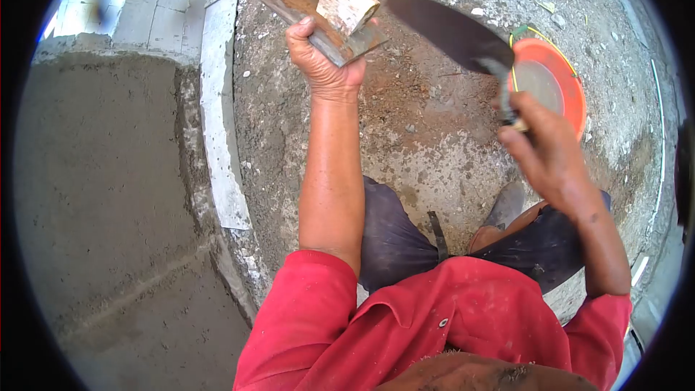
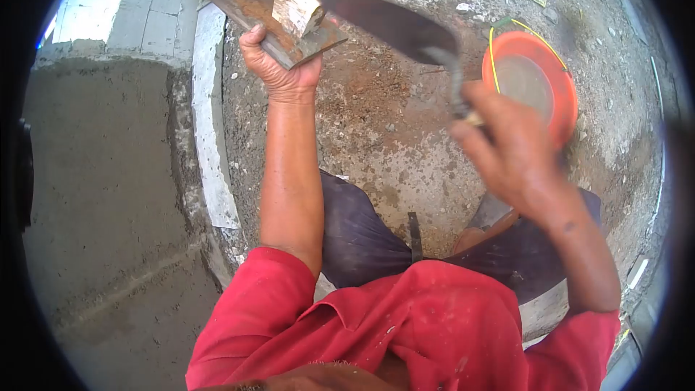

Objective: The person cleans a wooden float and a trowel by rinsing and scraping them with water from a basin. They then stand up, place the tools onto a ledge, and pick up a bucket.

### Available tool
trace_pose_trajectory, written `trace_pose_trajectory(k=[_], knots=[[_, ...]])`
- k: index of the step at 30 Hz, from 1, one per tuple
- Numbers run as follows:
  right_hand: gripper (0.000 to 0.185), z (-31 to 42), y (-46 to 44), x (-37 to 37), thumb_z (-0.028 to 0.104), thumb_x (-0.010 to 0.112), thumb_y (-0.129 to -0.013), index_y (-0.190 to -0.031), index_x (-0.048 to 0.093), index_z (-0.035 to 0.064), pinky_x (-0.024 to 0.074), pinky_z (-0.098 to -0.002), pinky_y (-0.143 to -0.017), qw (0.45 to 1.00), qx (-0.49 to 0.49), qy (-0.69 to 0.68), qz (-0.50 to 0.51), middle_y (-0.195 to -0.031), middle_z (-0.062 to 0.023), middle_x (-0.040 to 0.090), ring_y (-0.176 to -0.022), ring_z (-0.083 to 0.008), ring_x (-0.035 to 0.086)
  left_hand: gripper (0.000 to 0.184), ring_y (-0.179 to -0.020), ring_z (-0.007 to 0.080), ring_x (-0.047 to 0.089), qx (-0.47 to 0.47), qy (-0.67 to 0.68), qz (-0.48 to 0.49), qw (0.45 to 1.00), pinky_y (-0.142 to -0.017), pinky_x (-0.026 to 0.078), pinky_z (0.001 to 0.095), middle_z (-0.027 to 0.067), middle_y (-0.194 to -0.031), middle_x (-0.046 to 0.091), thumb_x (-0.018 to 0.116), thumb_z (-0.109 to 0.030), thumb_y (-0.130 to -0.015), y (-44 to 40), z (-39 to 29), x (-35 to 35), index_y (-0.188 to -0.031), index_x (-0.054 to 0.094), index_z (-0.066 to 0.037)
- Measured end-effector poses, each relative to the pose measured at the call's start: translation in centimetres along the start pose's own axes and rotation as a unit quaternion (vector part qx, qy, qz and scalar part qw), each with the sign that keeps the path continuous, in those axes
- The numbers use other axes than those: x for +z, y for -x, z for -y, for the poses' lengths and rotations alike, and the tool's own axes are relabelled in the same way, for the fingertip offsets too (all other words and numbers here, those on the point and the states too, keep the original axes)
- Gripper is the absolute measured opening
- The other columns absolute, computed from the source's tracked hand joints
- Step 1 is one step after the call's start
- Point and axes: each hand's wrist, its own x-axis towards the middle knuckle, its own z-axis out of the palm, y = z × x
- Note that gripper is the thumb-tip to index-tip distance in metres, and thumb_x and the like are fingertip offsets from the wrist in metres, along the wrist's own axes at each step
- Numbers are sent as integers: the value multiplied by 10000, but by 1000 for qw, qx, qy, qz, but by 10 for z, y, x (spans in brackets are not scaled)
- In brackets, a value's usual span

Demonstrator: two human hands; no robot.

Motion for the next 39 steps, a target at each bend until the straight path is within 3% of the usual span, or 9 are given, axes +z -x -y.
trace_pose_trajectory(k=[3, 16, 20, 25, 27, 32, 35, 38, 39], knots=[[281, 41, -17, 40, 190, 696, -904, -1108, 566, 48, 501, -470, -709, 999, -40, -6, 21, -869, -166, 617, -809, -389, 638, 665, -1064, 276, 662, 53, -4, -37, 998, -817, 564, 528, 92, -1190, 628, 591, -419, -787, -1, -10, -1, -1350, 495, -78], [261, 70, -26, 122, 247, 705, -893, -958, 500, 99, 526, -452, -587, 981, -158, 115, -4, -803, -118, 617, -729, -343, 664, 748, -1131, 333, 601, 71, -44, -33, 996, -817, 472, 688, 53, -1258, 602, 546, -547, -754, 31, -81, -18, -1414, 490, -201], [243, 36, -36, 127, 231, 708, -882, -958, 515, 105, 528, -443, -571, 980, -100, 169, -27, -793, -97, 624, -700, -328, 662, 762, -1198, 349, 543, 37, 45, -24, 998, -801, 460, 698, 35, -1247, 598, 556, -554, -734, 30, -91, -26, -1407, 487, -204], [299, 68, -27, 119, 269, 691, -906, -1047, 511, 77, 510, -464, -605, 988, -130, 82, 15, -808, -137, 625, -731, -373, 653, 690, -1187, 280, 562, 77, -6, -33, 996, -892, 484, 581, 51, -1241, 588, 575, -497, -789, 31, -91, -28, -1381, 488, -153], [309, 82, -25, 119, 279, 649, -943, -1091, 488, 61, 485, -496, -621, 997, -67, -16, 29, -810, -175, 622, -741, -412, 641, 637, -1187, 243, 567, 119, -17, -45, 992, -958, 487, 494, 71, -1252, 577, 582, -451, -827, 28, -86, -24, -1359, 493, -112], [331, 110, -33, 103, 295, 557, -1012, -1148, 446, 14, 435, -532, -639, 983, 5, -173, 55, -726, -258, 578, -735, -492, 612, 605, -1184, 239, 554, 203, -163, -57, 964, -985, 471, 459, 99, -1243, 558, 572, -422, -851, 24, -85, -24, -1340, 483, -77], [328, 111, -47, 95, 293, 555, -1016, -1130, 457, 2, 435, -535, -642, 987, -24, -86, 133, -724, -270, 582, -734, -502, 611, 568, -1157, 231, 555, 203, -206, -34, 957, -1010, 435, 431, 90, -1210, 557, 587, -364, -852, 41, -86, 1, -1330, 484, -74], [313, 118, -54, 83, 283, 563, -1010, -1085, 460, -3, 437, -552, -645, 976, 29, -159, 143, -742, -285, 596, -742, -515, 603, 572, -1149, 233, 557, 185, -181, -30, 965, -971, 468, 426, 90, -1172, 558, 592, -341, -848, 37, -88, -6, -1347, 470, -88], [297, 118, -49, 90, 272, 574, -999, -1077, 463, 8, 440, -565, -645, 988, -23, -100, 120, -749, -287, 605, -740, -518, 602, 598, -1158, 244, 557, 154, -157, -22, 975, -967, 478, 427, 94, -1175, 562, 585, -363, -848, 33, -88, -14, -1368, 449, -100]])
